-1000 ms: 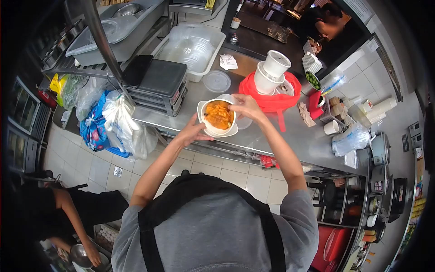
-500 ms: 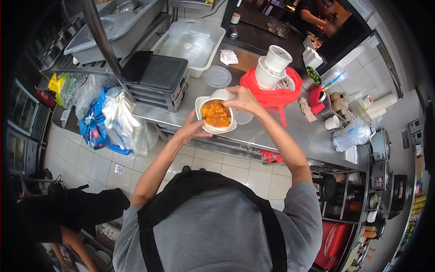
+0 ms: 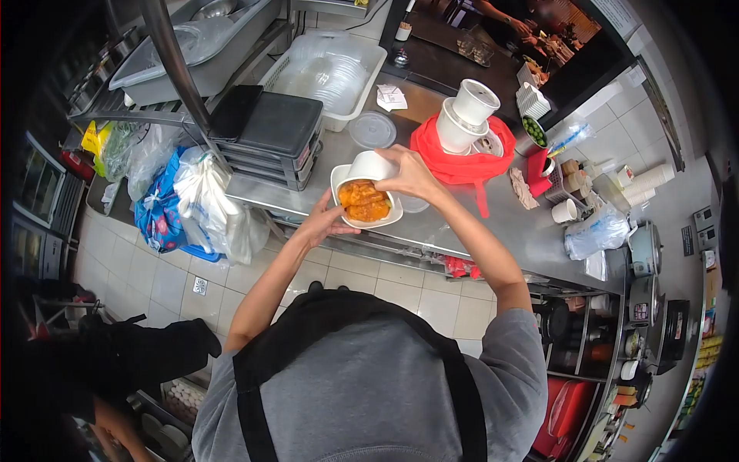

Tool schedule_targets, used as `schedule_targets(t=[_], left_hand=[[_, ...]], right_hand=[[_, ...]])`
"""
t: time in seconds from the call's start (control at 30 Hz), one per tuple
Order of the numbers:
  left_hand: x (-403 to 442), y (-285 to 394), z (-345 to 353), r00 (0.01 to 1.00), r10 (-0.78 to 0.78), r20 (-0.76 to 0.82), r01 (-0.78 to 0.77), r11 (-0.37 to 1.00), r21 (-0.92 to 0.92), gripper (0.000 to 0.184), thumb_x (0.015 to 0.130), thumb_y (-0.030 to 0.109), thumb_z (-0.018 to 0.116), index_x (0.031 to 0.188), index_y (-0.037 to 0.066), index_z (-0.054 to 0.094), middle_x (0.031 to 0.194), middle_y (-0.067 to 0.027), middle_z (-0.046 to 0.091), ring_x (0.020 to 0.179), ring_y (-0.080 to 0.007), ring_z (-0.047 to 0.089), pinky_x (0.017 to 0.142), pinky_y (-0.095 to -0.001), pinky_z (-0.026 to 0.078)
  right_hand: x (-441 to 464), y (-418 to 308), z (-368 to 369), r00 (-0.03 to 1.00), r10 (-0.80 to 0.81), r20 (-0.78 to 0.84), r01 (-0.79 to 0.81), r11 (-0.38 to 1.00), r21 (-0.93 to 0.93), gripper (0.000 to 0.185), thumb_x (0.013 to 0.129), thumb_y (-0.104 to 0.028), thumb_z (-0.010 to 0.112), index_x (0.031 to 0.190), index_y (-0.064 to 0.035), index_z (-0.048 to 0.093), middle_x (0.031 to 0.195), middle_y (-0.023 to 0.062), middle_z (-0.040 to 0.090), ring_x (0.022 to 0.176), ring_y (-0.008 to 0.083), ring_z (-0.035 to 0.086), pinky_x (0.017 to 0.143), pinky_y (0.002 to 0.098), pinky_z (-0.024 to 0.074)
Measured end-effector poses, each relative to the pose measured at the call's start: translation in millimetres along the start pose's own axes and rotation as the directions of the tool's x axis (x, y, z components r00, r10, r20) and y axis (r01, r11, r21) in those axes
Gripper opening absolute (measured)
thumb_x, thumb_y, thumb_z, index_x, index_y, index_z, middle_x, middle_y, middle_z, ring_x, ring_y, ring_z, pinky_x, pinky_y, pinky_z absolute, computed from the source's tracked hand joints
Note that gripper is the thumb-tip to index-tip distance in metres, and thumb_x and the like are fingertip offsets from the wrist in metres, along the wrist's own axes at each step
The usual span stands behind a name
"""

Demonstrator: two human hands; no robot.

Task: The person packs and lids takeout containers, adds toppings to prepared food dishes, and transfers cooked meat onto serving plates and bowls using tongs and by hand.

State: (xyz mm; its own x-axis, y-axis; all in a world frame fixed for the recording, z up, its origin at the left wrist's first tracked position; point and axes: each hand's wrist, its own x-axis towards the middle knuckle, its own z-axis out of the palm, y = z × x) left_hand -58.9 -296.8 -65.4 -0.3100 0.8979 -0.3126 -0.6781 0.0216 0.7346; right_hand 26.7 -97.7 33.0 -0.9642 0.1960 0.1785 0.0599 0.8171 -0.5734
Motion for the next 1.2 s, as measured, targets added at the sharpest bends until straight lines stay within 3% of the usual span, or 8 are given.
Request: schedule_targets(t=[0.07,0.27,0.47,0.67,0.77,0.87,1.07,1.2], left_hand=[[1.8,1.2,-2.2,1.000,-0.001,0.019,0.001,1.000,-0.020,0.068,0.080,0.001,0.043,0.138,0.012,0.008,0.122,-0.0235,0.045,0.084,-0.0384,0.063,0.074,-0.0391,0.056],[5.2,-4.1,-2.6,0.995,0.091,0.035,-0.090,0.995,-0.033,0.068,0.079,0.000,0.044,0.138,0.012,0.010,0.121,-0.0224,0.046,0.084,-0.0365,0.063,0.074,-0.0406,0.056],[6.3,1.8,-4.3,0.996,0.082,0.046,-0.077,0.993,-0.086,0.071,0.079,0.000,0.045,0.139,0.012,0.009,0.120,-0.0237,0.045,0.083,-0.0375,0.063,0.071,-0.0383,0.057],[11.1,0.8,-7.0,0.996,0.082,0.045,-0.076,0.991,-0.114,0.073,0.079,-0.001,0.044,0.139,0.012,0.007,0.119,-0.0239,0.045,0.085,-0.0379,0.062,0.071,-0.0390,0.057],[15.1,-0.2,-11.6,0.995,0.089,0.053,-0.081,0.988,-0.128,0.072,0.079,-0.001,0.044,0.139,0.013,0.007,0.120,-0.0242,0.045,0.086,-0.0377,0.062,0.071,-0.0401,0.057],[8.5,0.9,-7.4,0.994,0.094,0.052,-0.090,0.994,-0.070,0.065,0.080,0.003,0.045,0.137,0.010,0.015,0.119,-0.0213,0.048,0.088,-0.0346,0.062,0.074,-0.0395,0.057],[6.2,3.4,-4.6,0.983,0.147,0.106,-0.138,0.987,-0.085,0.068,0.079,0.000,0.045,0.138,0.011,0.013,0.121,-0.0211,0.046,0.091,-0.0333,0.062,0.074,-0.0413,0.057],[8.6,13.4,-6.2,0.979,0.145,0.144,-0.131,0.986,-0.104,0.069,0.082,-0.002,0.044,0.139,0.013,0.009,0.122,-0.0235,0.044,0.089,-0.0346,0.062,0.073,-0.0426,0.057]], right_hand=[[2.7,-5.1,-4.1,1.000,-0.013,-0.006,0.013,1.000,-0.019,0.070,0.052,-0.027,0.071,0.111,0.0077,0.055,0.099,0.0205,0.057,0.090,0.0317,0.059,0.079,0.0355,0.0466],[0.6,-10.4,-9.2,0.995,-0.103,-0.007,0.101,0.988,-0.120,0.076,0.052,-0.026,0.073,0.118,0.0026,0.051,0.104,0.0183,0.055,0.094,0.0336,0.055,0.082,0.0379,0.0458],[1.6,-13.1,-12.7,0.979,-0.197,-0.045,0.182,0.956,-0.230,0.080,0.052,-0.021,0.074,0.124,-0.0018,0.046,0.110,0.0160,0.051,0.100,0.0325,0.051,0.086,0.0381,0.0440],[4.4,-16.2,-18.3,0.979,-0.201,-0.015,0.193,0.957,-0.216,0.082,0.052,-0.020,0.074,0.127,-0.0047,0.044,0.113,0.0156,0.049,0.102,0.0318,0.049,0.088,0.0381,0.0426],[3.7,-15.3,-18.4,0.958,-0.278,0.065,0.286,0.928,-0.239,0.081,0.053,-0.017,0.073,0.127,-0.0043,0.042,0.117,0.0142,0.048,0.106,0.0323,0.046,0.090,0.0390,0.0433],[3.2,-18.8,-25.7,0.939,-0.311,0.149,0.334,0.926,-0.175,0.083,0.053,-0.015,0.072,0.129,-0.0065,0.041,0.118,0.0137,0.047,0.107,0.0317,0.046,0.091,0.0387,0.0426],[-1.2,-26.1,-36.5,0.947,-0.320,0.022,0.318,0.931,-0.181,0.081,0.054,-0.016,0.071,0.130,-0.0094,0.042,0.122,0.0136,0.046,0.109,0.0301,0.045,0.093,0.0392,0.0397],[-3.9,-31.7,-36.2,0.939,-0.342,0.039,0.343,0.921,-0.182,0.081,0.054,-0.016,0.072,0.129,-0.0094,0.042,0.121,0.0126,0.046,0.109,0.0302,0.045,0.093,0.0392,0.0397]])
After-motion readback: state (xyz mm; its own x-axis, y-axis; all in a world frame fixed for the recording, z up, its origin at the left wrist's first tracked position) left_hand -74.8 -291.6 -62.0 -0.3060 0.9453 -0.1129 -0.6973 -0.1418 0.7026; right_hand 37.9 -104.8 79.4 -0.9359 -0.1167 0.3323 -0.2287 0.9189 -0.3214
